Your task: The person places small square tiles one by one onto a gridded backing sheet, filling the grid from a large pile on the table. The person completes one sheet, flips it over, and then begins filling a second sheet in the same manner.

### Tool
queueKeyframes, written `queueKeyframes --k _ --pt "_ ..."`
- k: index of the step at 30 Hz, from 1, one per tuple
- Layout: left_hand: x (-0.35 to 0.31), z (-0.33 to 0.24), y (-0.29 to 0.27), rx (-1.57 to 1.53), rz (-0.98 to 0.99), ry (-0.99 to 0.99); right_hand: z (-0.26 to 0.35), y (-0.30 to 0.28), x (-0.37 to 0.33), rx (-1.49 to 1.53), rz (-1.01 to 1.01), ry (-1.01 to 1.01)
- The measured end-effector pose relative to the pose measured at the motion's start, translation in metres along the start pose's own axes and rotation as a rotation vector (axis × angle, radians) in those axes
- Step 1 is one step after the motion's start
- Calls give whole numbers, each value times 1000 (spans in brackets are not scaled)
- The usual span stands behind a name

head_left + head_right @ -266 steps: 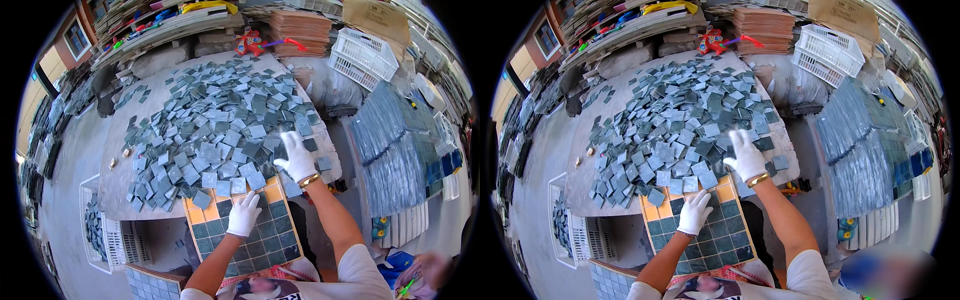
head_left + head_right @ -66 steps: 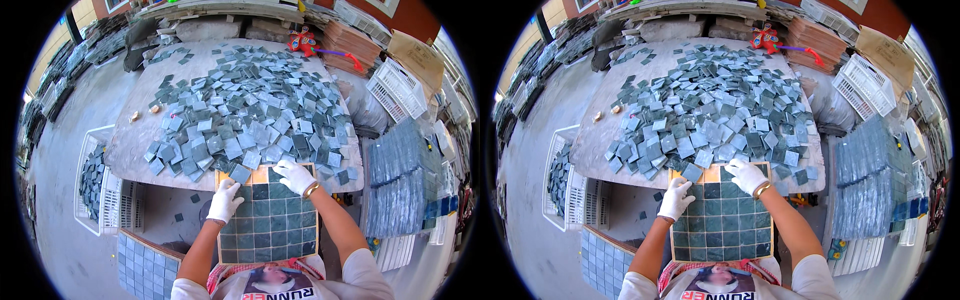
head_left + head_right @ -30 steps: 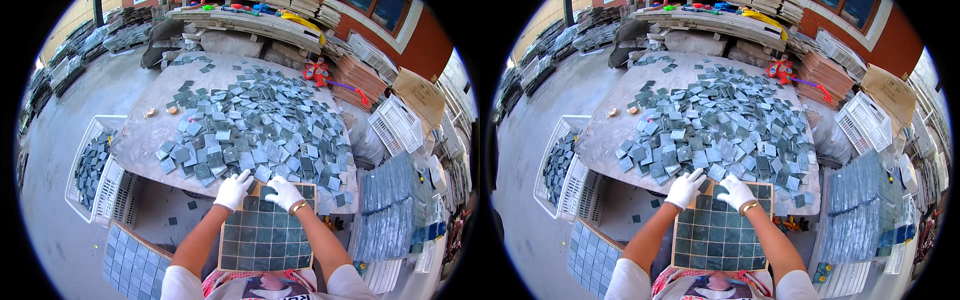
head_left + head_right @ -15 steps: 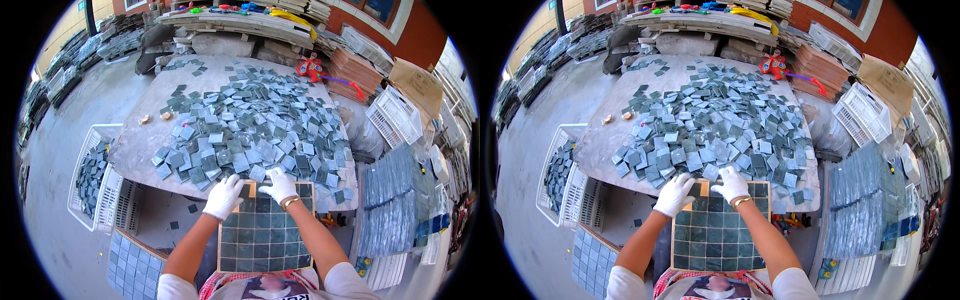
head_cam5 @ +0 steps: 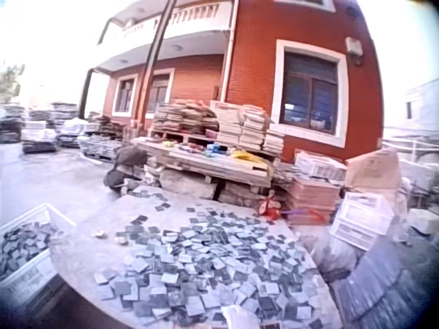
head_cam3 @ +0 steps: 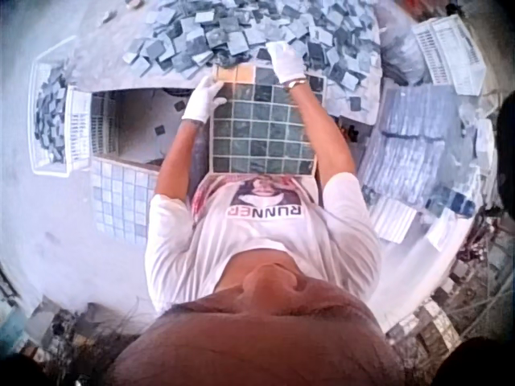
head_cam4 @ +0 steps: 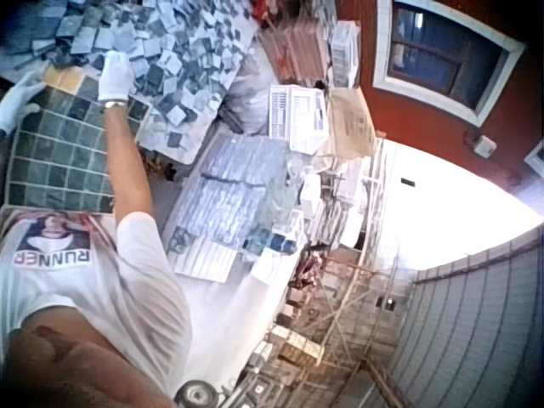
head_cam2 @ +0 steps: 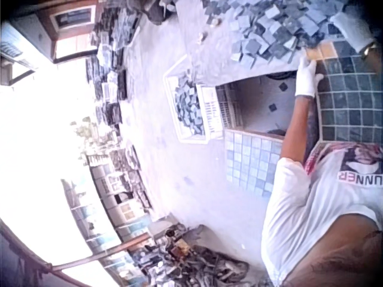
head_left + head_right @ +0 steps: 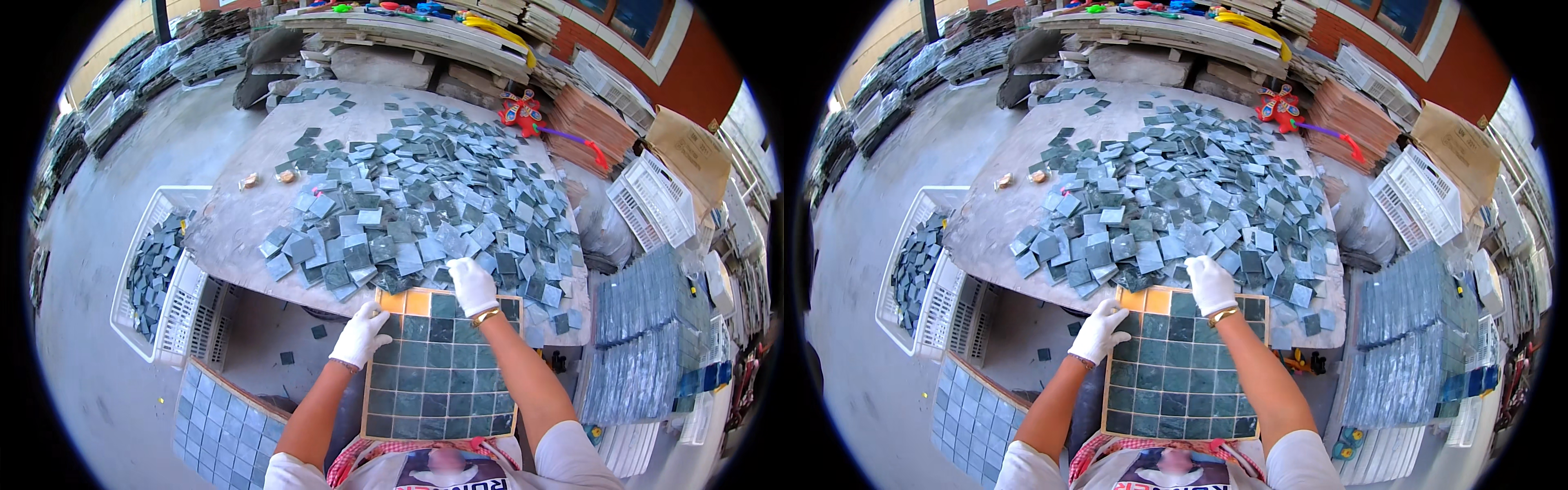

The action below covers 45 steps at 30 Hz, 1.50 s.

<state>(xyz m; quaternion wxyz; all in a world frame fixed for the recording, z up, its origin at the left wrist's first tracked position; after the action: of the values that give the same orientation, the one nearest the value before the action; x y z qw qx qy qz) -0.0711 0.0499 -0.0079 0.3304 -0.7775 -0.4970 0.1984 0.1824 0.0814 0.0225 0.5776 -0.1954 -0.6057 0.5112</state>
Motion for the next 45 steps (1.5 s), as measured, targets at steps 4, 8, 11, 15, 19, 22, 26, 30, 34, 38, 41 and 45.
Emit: queueKeyframes --k 4,8,11,15,19,22,26,30,34,38,41,45 --pt "5 0 -6 82 100 120 15 -2 17 378 164 43" --pt "4 -2 -10 -13 13 42 21 20 9 413 320 3" --pt "2 -4 -12 -105 18 -53 26 22 5 355 380 5" --pt "-1 -5 -15 -84 -110 -97 47 18 -6 238 417 -40" --pt "12 -10 -13 -22 -382 -39 59 12 -23 146 332 -91" --pt "41 -30 -12 125 -351 -33 38 18 -21 324 238 -14" --pt "72 -18 -7 298 -169 -113 40 10 8 419 393 169" --pt "72 -18 -25 222 -150 -45 15 -6 -1 589 122 296" --pt "50 -5 -38 -33 -153 6 11 -13 -24 557 94 310" --pt "19 10 -34 -90 -68 -64 36 -16 -21 490 235 249" --pt "1 17 -27 -73 -67 -84 57 7 -10 424 263 62" --pt "4 8 -28 -84 -55 -83 73 31 17 318 287 133"
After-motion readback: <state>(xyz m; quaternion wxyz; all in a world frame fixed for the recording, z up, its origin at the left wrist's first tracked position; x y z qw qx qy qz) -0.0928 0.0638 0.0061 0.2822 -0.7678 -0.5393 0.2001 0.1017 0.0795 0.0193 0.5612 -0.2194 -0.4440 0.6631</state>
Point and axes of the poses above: each hand's wrist, its own x-axis towards the middle knuckle, its own y-axis out of the palm, z = x × y, the point moved 3 cm from there along x, towards the middle knuckle, and after that the axes turned 11 degrees about -y, right-handed, at the moved point
